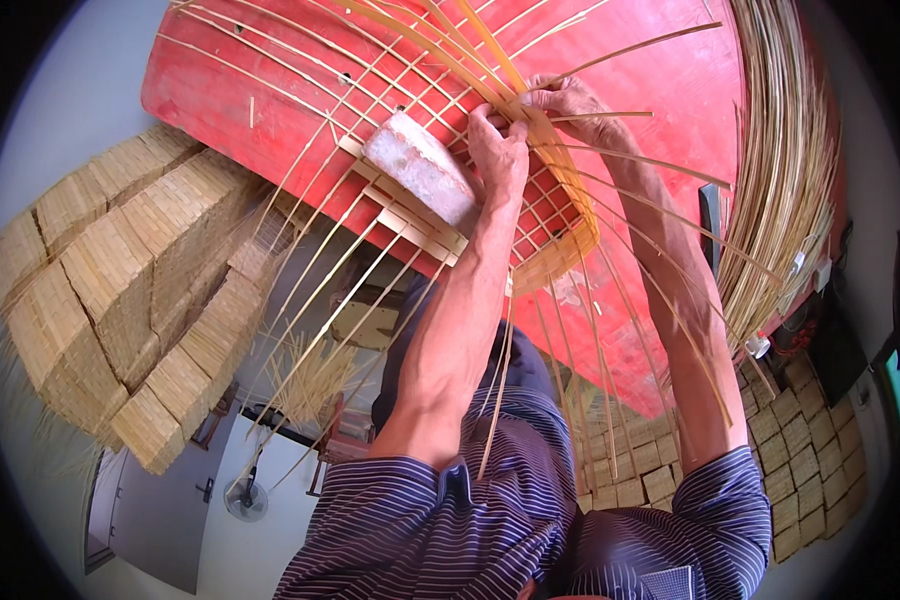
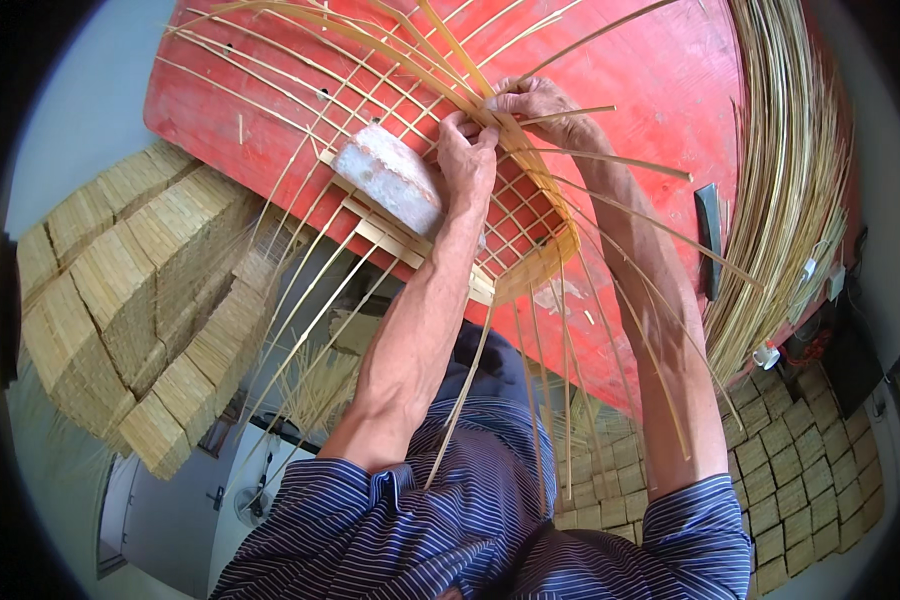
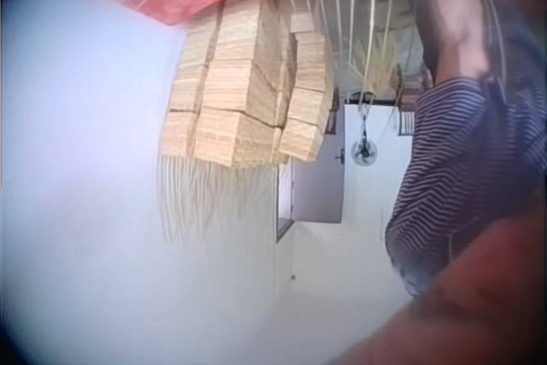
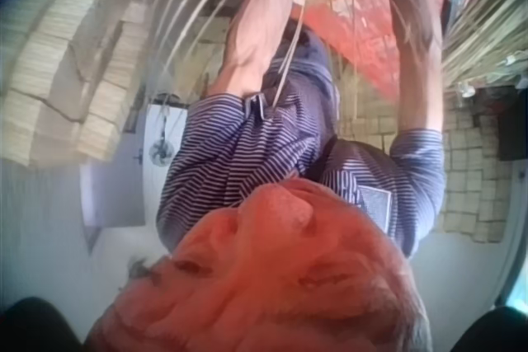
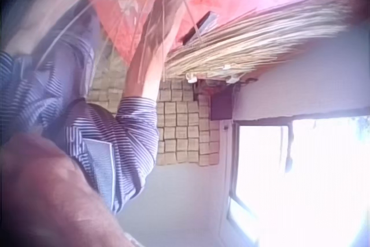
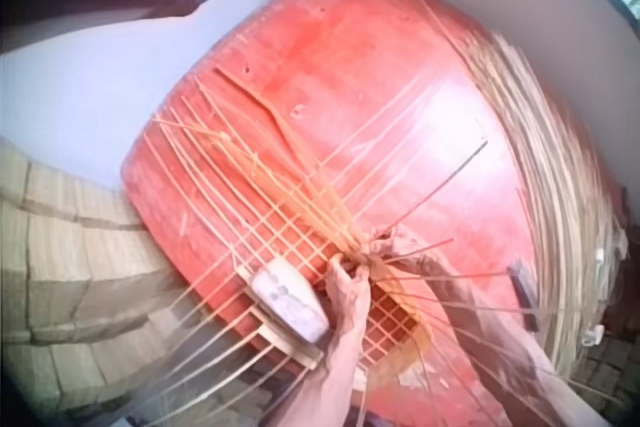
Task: The person weaves thin bamboo strips by hand into a basket frame on a red work surface. They interlace the strips over and under the frame ribs, occasionally tapping the weave with a small wooden block to tighten it.
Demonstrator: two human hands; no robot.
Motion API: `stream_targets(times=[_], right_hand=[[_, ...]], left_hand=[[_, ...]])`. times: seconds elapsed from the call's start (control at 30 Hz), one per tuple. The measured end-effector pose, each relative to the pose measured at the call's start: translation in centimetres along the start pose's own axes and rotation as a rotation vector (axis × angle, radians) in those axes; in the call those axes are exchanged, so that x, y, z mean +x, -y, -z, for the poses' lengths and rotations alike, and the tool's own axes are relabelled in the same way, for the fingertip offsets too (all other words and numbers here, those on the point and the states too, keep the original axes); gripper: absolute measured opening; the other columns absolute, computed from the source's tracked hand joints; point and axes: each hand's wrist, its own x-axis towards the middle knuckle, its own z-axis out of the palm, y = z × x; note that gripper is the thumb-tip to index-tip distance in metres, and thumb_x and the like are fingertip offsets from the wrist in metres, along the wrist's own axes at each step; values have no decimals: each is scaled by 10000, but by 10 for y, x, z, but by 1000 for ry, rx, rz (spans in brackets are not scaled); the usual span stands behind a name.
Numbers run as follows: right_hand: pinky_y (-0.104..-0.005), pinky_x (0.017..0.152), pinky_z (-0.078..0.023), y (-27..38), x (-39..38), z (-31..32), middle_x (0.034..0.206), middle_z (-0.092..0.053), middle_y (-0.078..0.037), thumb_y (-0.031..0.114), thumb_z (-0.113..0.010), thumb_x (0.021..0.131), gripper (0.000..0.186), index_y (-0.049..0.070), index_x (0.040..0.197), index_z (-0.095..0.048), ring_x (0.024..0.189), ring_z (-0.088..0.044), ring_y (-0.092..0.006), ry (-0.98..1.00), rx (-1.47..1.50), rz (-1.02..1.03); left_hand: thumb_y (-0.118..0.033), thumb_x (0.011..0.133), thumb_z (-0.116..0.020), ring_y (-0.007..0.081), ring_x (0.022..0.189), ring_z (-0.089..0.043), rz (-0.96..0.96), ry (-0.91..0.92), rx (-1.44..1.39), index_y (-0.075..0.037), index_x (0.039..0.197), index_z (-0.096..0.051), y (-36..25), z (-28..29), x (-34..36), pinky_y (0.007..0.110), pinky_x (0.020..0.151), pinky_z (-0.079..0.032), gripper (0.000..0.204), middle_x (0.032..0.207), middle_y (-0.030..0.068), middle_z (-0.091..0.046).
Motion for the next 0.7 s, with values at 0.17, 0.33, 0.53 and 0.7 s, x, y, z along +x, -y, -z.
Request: stream_targets(times=[0.17,0.33,0.53,0.7], right_hand=[[-298,797,-530,-11,0,4,931,-715,-54,171,-756,897,223,13,1043,-696,863,-664,-148,-3,87,15],[-328,804,-545,-10,1,-2,932,-722,-69,172,-760,890,230,17,1049,-702,884,-676,-173,32,181,-11],[-326,772,-502,-3,-25,8,877,-704,-23,235,-776,871,224,50,988,-729,844,-635,-140,-140,-118,48],[-315,761,-488,-2,-6,-33,848,-693,-13,236,-765,875,220,37,961,-728,806,-615,-122,-144,-146,128]], left_hand=[[-70,799,-743,305,965,-616,114,16,-147,71,1183,-528,-2,0,4,440,878,-496,462,1052,179,-615],[-94,814,-726,311,937,-630,94,35,-18,71,1219,-499,-4,9,6,449,876,-513,492,1030,209,-628],[-71,915,-603,262,897,-623,-342,173,333,31,1255,-532,-68,27,60,423,759,-534,362,976,179,-610],[-80,879,-591,287,1050,-565,-1025,295,1030,-87,1123,-705,-95,59,137,454,883,-477,269,1171,108,-599]])
